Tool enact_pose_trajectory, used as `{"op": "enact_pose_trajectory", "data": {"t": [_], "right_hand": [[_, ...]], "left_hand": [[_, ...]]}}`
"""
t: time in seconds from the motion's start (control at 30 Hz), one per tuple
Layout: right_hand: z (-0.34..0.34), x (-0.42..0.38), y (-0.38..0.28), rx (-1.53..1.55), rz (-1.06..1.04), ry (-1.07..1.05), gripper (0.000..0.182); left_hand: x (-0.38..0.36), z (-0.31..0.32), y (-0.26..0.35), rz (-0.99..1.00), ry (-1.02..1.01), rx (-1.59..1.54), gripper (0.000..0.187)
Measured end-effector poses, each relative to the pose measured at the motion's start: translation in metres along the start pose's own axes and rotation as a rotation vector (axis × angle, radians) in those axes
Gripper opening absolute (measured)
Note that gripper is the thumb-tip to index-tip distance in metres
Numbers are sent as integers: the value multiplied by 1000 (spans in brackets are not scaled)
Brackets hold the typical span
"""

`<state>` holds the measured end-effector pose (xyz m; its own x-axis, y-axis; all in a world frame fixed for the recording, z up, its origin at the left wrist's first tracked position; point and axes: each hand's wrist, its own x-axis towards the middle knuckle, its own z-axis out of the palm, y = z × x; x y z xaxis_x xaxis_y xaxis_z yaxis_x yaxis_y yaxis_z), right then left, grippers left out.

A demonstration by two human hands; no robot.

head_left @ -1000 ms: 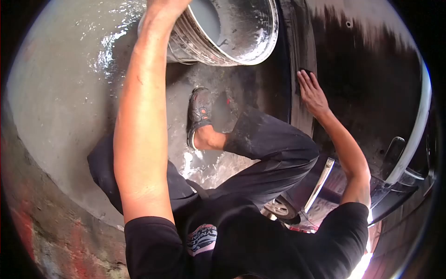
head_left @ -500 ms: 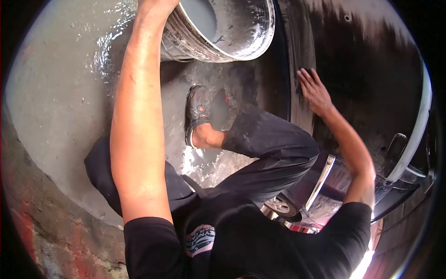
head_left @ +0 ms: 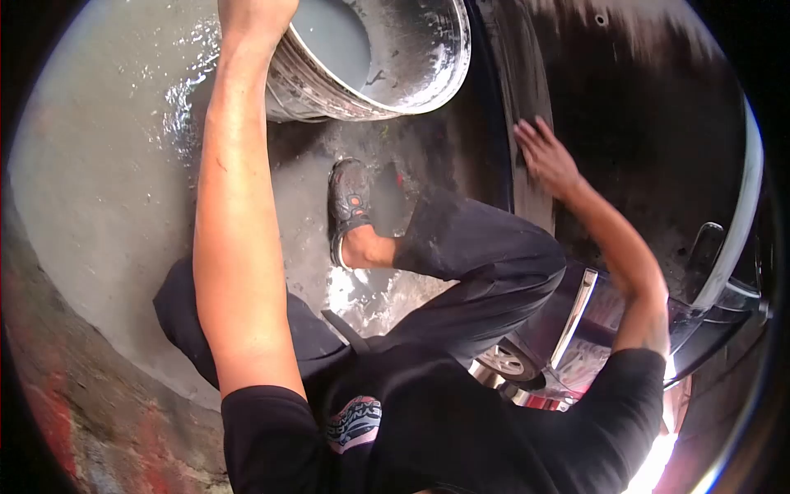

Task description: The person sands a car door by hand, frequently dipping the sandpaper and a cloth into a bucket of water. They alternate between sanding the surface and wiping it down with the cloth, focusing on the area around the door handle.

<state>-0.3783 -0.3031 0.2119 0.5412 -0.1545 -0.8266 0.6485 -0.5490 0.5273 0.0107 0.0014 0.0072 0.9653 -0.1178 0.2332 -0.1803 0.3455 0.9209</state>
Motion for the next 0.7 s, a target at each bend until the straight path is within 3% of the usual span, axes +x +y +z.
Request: {"op": "enact_pose_trajectory", "data": {"t": [0.07, 0.1, 0.13, 0.17, 0.2, 0.23, 0.3, 0.37, 0.43, 0.47, 0.5, 0.53, 0.6, 0.63, 0.7], "right_hand": [[-28, 63, 54, -252, 113, 114, 56], [-66, 98, 79, -281, 241, 106, 64], [-57, 135, 110, -267, 297, 253, 61], [-85, 156, 121, -298, 364, 240, 59], [-79, 160, 120, -268, 403, 293, 59], [-71, 157, 116, -235, 448, 333, 58], [-69, 90, 55, -283, 352, 125, 57], [5, 24, -8, -212, 206, 139, 54], [8, -3, -8, -121, 119, 93, 55], [9, -2, -4, -27, 32, 52, 57], [-17, 18, 23, -151, 6, -28, 59], [-38, 50, 50, -302, 112, 24, 64], [-78, 123, 109, -250, 310, 241, 63], [-91, 148, 126, -267, 388, 219, 61], [-86, 150, 114, -269, 469, 283, 60]], "left_hand": [[-9, 2, -2, 29, 81, 65, 49], [-9, -1, -5, 30, 85, 77, 49], [-6, 1, -8, 25, 68, 59, 49], [-4, 3, -10, 15, 53, 42, 49], [-6, 2, 5, -145, 25, 53, 48], [-5, 4, 12, -153, 15, 47, 48], [-8, 5, 19, -151, -41, -91, 46], [-5, -1, 15, -214, -25, -31, 44], [-7, 0, -2, 50, 11, -51, 44], [-4, 0, -4, -14, 23, 6, 47], [-3, 1, 0, -11, 17, 5, 47], [-5, 0, 4, -14, -11, -2, 48], [-5, -4, 1, -10, -25, 4, 49], [-2, -2, -8, 24, 21, 62, 49], [-6, -1, -10, 40, 49, 118, 49]]}}
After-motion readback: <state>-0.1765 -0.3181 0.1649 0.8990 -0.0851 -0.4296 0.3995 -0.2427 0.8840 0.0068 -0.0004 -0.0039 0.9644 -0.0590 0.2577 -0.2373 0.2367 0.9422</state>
